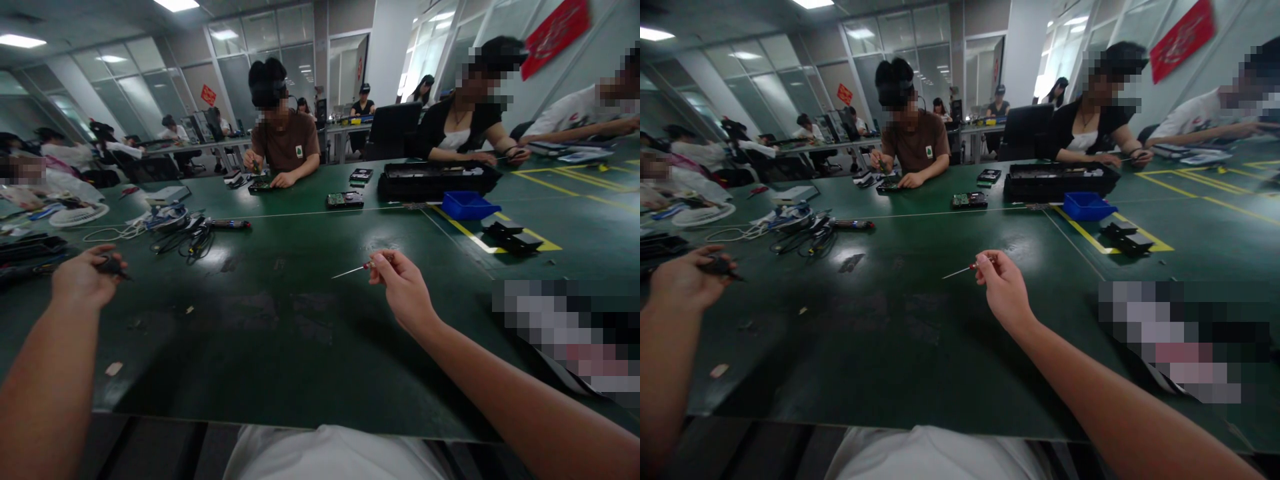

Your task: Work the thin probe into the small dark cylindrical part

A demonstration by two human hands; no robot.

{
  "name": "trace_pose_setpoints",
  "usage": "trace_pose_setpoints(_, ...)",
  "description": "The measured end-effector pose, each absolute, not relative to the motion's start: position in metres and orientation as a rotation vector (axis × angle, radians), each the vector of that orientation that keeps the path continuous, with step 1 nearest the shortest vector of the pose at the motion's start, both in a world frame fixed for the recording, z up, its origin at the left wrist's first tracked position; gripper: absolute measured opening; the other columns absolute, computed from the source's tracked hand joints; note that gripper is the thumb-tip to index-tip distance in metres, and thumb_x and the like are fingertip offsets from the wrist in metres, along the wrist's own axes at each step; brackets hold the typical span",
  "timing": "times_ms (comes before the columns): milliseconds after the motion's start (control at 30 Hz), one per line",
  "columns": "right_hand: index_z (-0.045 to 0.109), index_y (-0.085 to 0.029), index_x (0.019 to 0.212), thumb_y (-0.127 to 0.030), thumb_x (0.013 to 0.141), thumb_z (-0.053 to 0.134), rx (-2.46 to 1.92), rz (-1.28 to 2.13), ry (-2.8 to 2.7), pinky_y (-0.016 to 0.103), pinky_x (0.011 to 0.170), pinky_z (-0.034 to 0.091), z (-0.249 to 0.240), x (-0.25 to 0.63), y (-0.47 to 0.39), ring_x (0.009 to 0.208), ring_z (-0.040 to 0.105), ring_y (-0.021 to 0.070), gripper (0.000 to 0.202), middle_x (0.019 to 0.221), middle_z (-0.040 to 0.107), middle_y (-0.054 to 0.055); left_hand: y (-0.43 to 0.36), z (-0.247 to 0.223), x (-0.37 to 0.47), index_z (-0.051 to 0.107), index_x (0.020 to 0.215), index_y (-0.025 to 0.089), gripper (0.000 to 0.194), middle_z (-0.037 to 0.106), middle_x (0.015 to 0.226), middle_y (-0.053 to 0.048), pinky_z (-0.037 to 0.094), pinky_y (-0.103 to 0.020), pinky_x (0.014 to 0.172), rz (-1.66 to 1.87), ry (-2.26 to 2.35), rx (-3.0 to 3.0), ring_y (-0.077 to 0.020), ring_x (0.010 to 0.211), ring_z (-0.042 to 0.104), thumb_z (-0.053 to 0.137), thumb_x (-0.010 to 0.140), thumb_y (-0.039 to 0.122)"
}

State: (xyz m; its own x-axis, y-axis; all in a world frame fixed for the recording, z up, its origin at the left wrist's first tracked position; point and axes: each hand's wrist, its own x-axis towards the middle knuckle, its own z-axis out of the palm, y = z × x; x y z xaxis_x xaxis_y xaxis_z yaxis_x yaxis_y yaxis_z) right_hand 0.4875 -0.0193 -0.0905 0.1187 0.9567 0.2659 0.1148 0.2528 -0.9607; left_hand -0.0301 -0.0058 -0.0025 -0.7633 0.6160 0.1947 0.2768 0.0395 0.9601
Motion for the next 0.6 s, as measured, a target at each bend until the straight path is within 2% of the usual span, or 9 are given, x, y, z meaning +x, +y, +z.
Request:
trace_pose_setpoints(67, 0.063, -0.021, 0.095, -0.045, 0.094, 0.056, -1.144, 0.86, -1.301, 0.034, 0.068, 0.047, -0.09, 0.488, -0.02, 0.07, 0.057, 0.0158, 0.024, 0.077, 0.061, 0.0, 0.004, -0.001, 0.002, 0.053, 0.084, 0.011, 0.021, 0.052, 0.064, 0.0, 0.042, -0.026, 0.065, 1.754, 1.716, 0.801, -0.0127, 0.06, 0.05, 0.035, 0.08, 0.001)
trace_pose_setpoints(167, 0.064, -0.022, 0.096, -0.045, 0.095, 0.056, -1.138, 0.846, -1.304, 0.034, 0.068, 0.046, -0.088, 0.489, -0.022, 0.069, 0.057, 0.0154, 0.024, 0.076, 0.06, 0.0, 0.013, -0.001, 0.06, 0.058, 0.089, 0.014, 0.023, 0.053, 0.068, -0.001, 0.042, -0.027, 0.06, 1.65, 1.404, 0.891, -0.0159, 0.061, 0.051, 0.044, 0.073, 0.006)
trace_pose_setpoints(267, 0.064, -0.022, 0.096, -0.043, 0.095, 0.056, -1.122, 0.84, -1.304, 0.034, 0.069, 0.047, -0.086, 0.489, -0.023, 0.07, 0.057, 0.0154, 0.022, 0.076, 0.06, -0.001, 0.018, -0.008, 0.12, 0.06, 0.09, 0.013, 0.027, 0.053, 0.071, -0.004, 0.043, -0.028, 0.06, 1.487, 1.209, 0.959, -0.0169, 0.063, 0.052, 0.047, 0.066, 0.009)
trace_pose_setpoints(400, 0.064, -0.022, 0.097, -0.041, 0.095, 0.056, -1.115, 0.818, -1.287, 0.034, 0.07, 0.048, -0.084, 0.489, -0.023, 0.072, 0.058, 0.016, 0.021, 0.078, 0.061, 0.0, 0.015, -0.027, 0.198, 0.061, 0.098, 0.012, 0.029, 0.055, 0.084, -0.004, 0.042, -0.025, 0.062, 1.25, 1.019, 1.081, -0.0154, 0.072, 0.054, 0.057, 0.07, 0.019)
trace_pose_setpoints(500, 0.064, -0.022, 0.1, -0.043, 0.095, 0.057, -1.107, 0.815, -1.268, 0.034, 0.071, 0.049, -0.084, 0.49, -0.022, 0.075, 0.058, 0.0163, 0.022, 0.081, 0.061, 0.0, 0.006, -0.047, 0.246, 0.057, 0.104, 0.015, 0.045, 0.057, 0.093, -0.002, 0.044, -0.025, 0.076, 1.094, 1.0, 1.279, -0.0131, 0.082, 0.057, 0.065, 0.061, 0.006)
trace_pose_setpoints(600, 0.065, -0.022, 0.1, -0.044, 0.094, 0.057, -1.083, 0.806, -1.249, 0.034, 0.071, 0.05, -0.084, 0.49, -0.022, 0.073, 0.058, 0.0161, 0.024, 0.078, 0.061, 0.0, -0.001, -0.065, 0.274, 0.057, 0.107, 0.017, 0.04, 0.061, 0.099, -0.003, 0.044, -0.029, 0.085, 0.928, 1.046, 1.516, -0.0143, 0.089, 0.059, 0.064, 0.069, 0.005)
